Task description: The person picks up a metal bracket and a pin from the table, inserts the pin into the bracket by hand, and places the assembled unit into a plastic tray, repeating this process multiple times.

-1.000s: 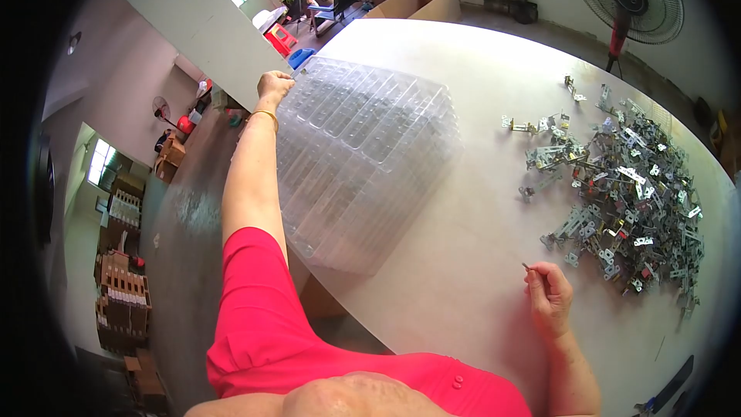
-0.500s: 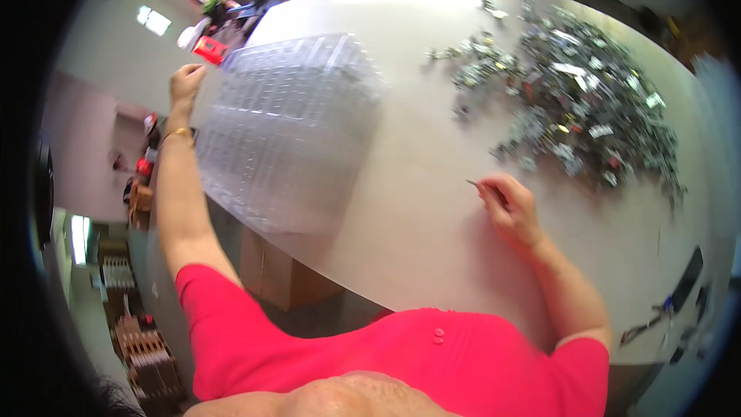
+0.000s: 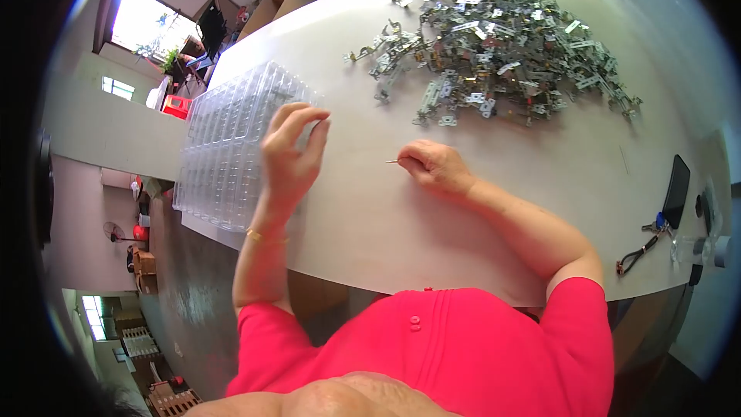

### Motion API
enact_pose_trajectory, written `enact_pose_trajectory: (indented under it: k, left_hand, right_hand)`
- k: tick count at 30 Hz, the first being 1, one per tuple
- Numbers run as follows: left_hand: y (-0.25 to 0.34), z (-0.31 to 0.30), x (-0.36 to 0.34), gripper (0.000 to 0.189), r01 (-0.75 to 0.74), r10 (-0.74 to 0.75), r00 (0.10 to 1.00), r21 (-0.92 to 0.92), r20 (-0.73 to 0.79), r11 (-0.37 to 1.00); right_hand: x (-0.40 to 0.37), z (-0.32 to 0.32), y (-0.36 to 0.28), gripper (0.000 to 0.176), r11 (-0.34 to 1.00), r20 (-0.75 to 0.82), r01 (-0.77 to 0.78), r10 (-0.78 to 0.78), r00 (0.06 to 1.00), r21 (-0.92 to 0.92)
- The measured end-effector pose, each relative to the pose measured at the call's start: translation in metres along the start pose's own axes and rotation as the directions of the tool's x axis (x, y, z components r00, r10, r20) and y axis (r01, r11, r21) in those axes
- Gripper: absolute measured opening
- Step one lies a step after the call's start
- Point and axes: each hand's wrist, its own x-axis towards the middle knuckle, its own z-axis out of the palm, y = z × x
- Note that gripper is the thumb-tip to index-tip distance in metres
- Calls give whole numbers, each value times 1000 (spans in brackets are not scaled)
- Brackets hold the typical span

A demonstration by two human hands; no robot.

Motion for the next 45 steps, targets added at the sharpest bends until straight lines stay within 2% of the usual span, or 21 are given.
enact_pose_trajectory:
  k: [2, 4, 5, 8, 11, 14, 17, 20, 23, 26, 32, 35, 38, 42, 45]
  left_hand:
    - [-16, 44, 2, 11, 116, -116, 993, -55, 6, 992]
    - [-30, 80, 6, 11, 283, -279, 959, -130, 54, 950]
    - [-36, 96, 8, 13, 293, -288, 956, -108, 64, 950]
    - [-58, 137, 12, 19, 302, -300, 951, -17, 73, 953]
    - [-72, 168, 17, 29, 284, -293, 952, 95, 93, 954]
    - [-76, 187, 21, 31, 248, -274, 955, 210, 109, 946]
    - [-85, 206, 25, 29, 240, -276, 952, 236, 131, 942]
    - [-89, 216, 25, 26, 238, -280, 945, 232, 167, 943]
    - [-73, 209, 22, 21, 299, -324, 934, 166, 154, 940]
    - [-68, 203, 15, 19, 267, -281, 951, 115, 126, 957]
    - [-63, 189, 7, 16, 388, -372, 912, -67, 172, 919]
    - [-58, 189, -8, 17, 439, -408, 895, -194, 183, 877]
    - [-50, 193, -21, 18, 482, -450, 876, -299, 175, 823]
    - [-30, 187, -18, 17, 521, -494, 853, -219, 168, 825]
    - [-25, 187, -14, 18, 335, -330, 937, -28, 118, 942]
  right_hand:
    - [-1, -1, 6, 7, 1000, 26, 22, -22, 999, 5]
    - [-3, -11, 8, 7, 998, 144, 6, -15, 989, 65]
    - [-4, -15, 8, 7, 995, 204, -2, -18, 979, 97]
    - [-11, -35, 20, 6, 971, 288, 103, -164, 944, 216]
    - [-17, -42, 13, 6, 968, 242, 86, -145, 959, 237]
    - [-17, -42, 14, 8, 971, 277, 71, -134, 952, 227]
    - [-16, -44, 17, 8, 972, 282, 101, -160, 946, 212]
    - [-16, -45, 14, 9, 971, 285, 89, -151, 946, 221]
    - [-17, -42, 16, 7, 969, 263, 96, -157, 952, 230]
    - [-18, -40, 15, 7, 967, 244, 83, -143, 959, 241]
    - [-16, -40, 8, 7, 978, 242, 75, -122, 962, 195]
    - [-15, -39, 10, 8, 980, 238, 113, -150, 959, 163]
    - [-16, -36, 9, 10, 982, 240, 81, -121, 963, 168]
    - [-14, -41, 5, 11, 986, 264, 82, -118, 957, 143]
    - [-13, -42, 4, 10, 986, 267, 95, -129, 955, 136]
